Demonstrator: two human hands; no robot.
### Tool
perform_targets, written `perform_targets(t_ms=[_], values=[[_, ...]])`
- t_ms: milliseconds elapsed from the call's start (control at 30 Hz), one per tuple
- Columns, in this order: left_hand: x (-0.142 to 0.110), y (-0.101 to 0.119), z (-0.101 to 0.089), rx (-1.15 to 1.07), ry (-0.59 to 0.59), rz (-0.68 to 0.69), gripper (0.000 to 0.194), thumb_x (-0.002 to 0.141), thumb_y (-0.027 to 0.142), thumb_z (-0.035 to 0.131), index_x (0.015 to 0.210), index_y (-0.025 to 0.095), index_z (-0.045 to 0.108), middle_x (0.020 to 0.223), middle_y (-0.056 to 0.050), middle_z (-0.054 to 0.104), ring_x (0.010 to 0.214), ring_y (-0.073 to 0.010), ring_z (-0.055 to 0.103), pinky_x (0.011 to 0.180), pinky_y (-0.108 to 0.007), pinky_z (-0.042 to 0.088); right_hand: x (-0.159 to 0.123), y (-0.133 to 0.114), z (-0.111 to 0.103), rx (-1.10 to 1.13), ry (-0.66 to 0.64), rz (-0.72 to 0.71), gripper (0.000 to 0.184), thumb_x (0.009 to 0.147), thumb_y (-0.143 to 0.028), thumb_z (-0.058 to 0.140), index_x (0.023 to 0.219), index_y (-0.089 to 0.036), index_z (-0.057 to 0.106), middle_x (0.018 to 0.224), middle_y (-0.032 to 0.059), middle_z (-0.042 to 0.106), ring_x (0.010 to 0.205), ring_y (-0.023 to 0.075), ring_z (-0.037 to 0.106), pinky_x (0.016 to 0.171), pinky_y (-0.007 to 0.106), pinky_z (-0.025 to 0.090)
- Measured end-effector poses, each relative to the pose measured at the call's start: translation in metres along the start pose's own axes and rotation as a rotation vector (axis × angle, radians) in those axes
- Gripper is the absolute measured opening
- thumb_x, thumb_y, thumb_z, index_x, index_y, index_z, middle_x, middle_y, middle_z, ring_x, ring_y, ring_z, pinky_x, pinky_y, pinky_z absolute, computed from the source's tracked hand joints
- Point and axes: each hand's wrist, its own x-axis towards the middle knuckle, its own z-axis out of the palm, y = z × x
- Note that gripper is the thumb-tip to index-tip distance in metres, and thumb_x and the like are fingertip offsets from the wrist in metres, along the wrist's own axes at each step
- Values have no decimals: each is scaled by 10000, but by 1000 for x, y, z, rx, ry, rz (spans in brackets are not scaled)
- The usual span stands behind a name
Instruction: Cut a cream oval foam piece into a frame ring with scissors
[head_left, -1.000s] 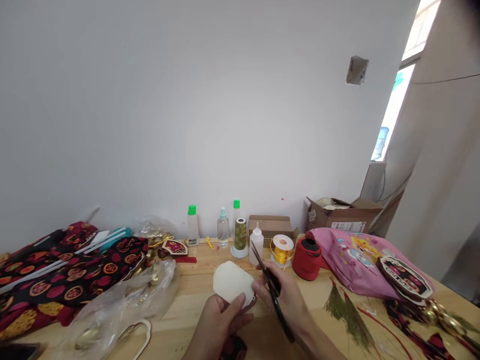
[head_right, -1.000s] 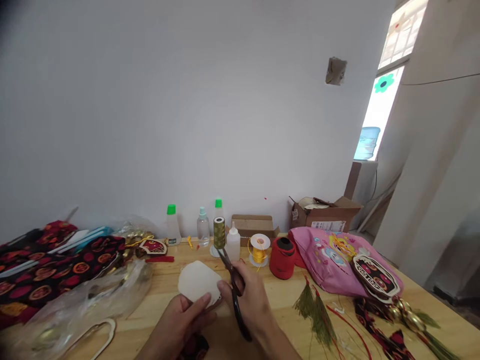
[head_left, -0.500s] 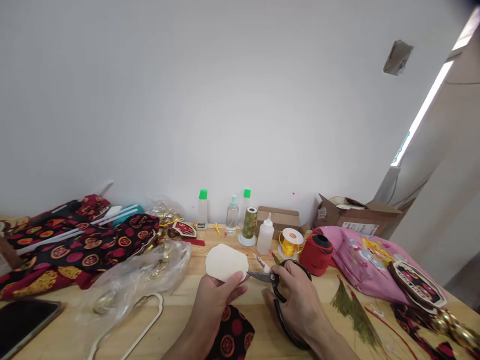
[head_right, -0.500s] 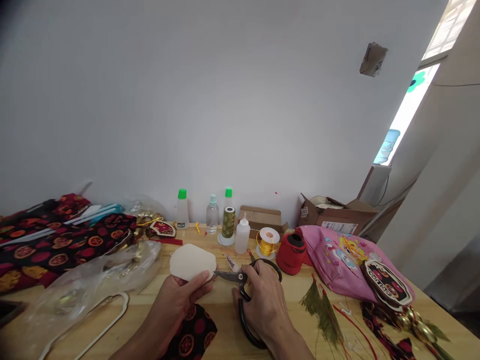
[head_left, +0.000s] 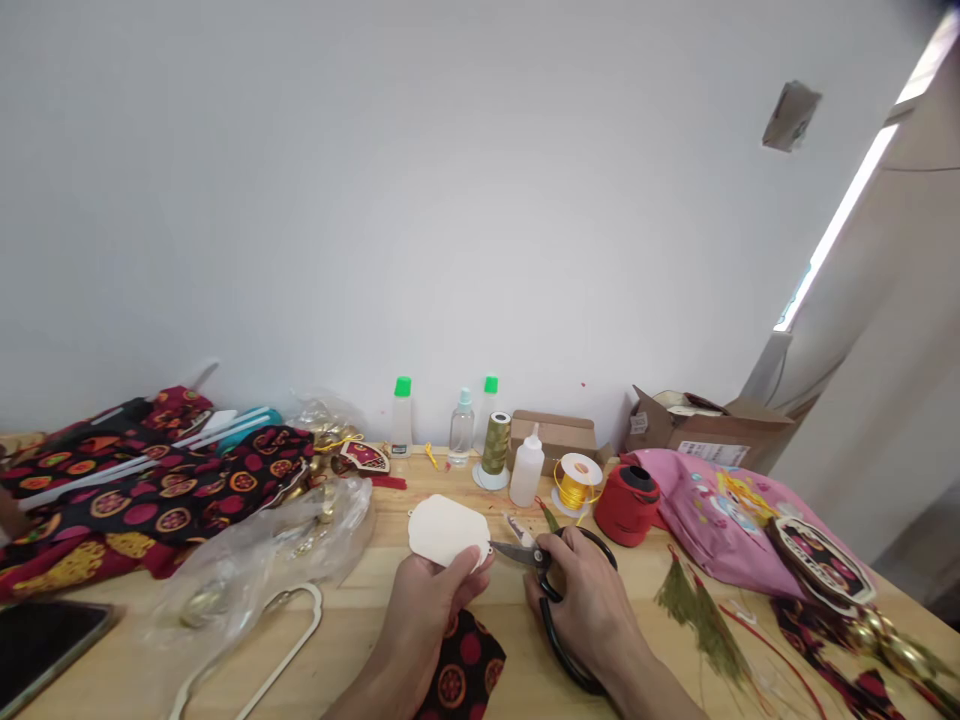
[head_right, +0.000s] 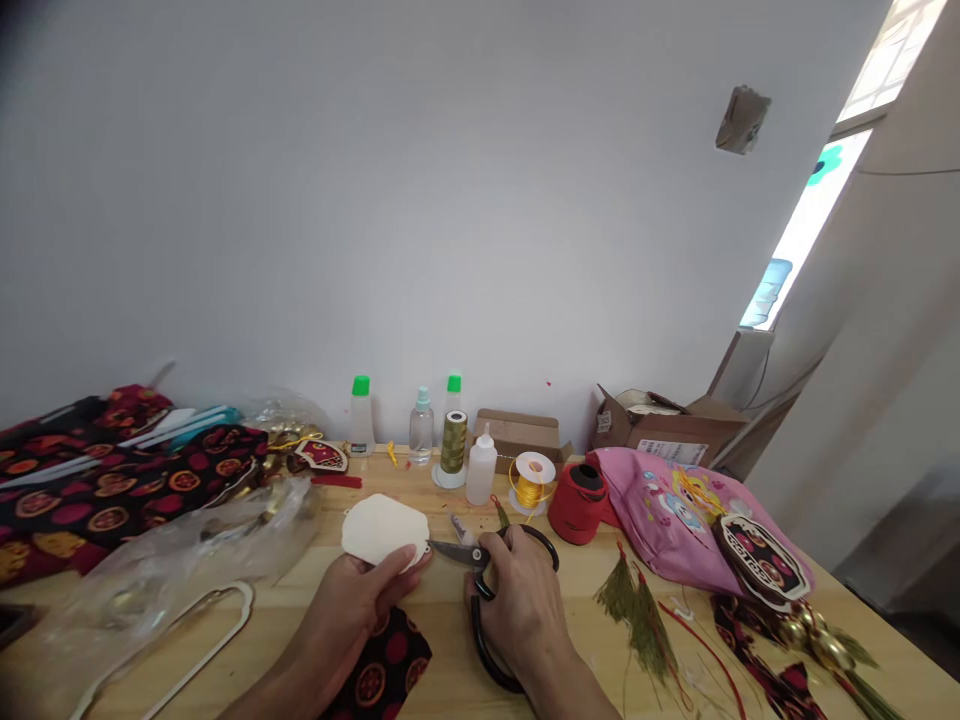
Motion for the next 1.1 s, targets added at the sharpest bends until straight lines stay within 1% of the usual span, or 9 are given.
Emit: perform_targets(t_ms=[100,233,367,567,767,900,1033,1100], values=[[-1,1,2,17,29,9,157,691,47,573,840,85,601,765,-101,697,660,-157,652,545,-211,530,0,-1,-1,-20,12,15,195,653,-220,542,847,-220,562,746,29,505,695,169,485,593,249,360],[2,-3,3,-10,60,36,220,674,23,585,880,101,592,769,-86,698,635,-158,655,520,-221,531,1,-2,-2,-31,21,3,203,646,-221,554,849,-222,565,750,28,509,708,171,486,596,248,351],[5,-6,1,-7,52,37,216,670,33,594,874,103,593,769,-83,699,632,-161,656,520,-225,532,1,-2,-1,-40,11,-21,205,648,-212,556,852,-227,567,750,21,511,697,157,481,589,234,338],[1,-2,3,5,15,16,132,669,59,605,793,103,602,742,-81,702,656,-164,657,539,-209,527,2,-3,-3,-86,-21,16,189,664,-211,538,851,-227,565,759,26,514,714,163,487,598,240,333],[0,0,3,23,34,26,106,688,52,578,776,108,600,739,-76,701,660,-152,655,550,-200,524,2,-5,-4,-107,-39,16,201,663,-222,538,863,-231,556,789,34,515,722,169,489,606,247,338],[-1,-2,2,37,33,31,125,691,57,574,801,113,596,748,-70,701,650,-147,654,547,-202,522,2,-4,-3,-98,-46,9,207,664,-210,529,867,-240,554,785,30,523,727,168,497,611,245,340],[-5,-6,3,69,-19,14,154,669,38,586,805,110,596,739,-69,702,651,-158,652,545,-222,528,5,4,-4,-129,-18,117,173,675,-249,521,842,-234,564,784,31,532,689,163,513,579,242,337],[-6,-6,3,41,-18,4,167,674,39,581,826,108,591,750,-71,702,665,-158,652,559,-225,530,5,6,-6,-130,12,142,175,680,-251,517,846,-225,566,783,33,530,685,160,515,580,240,339]])
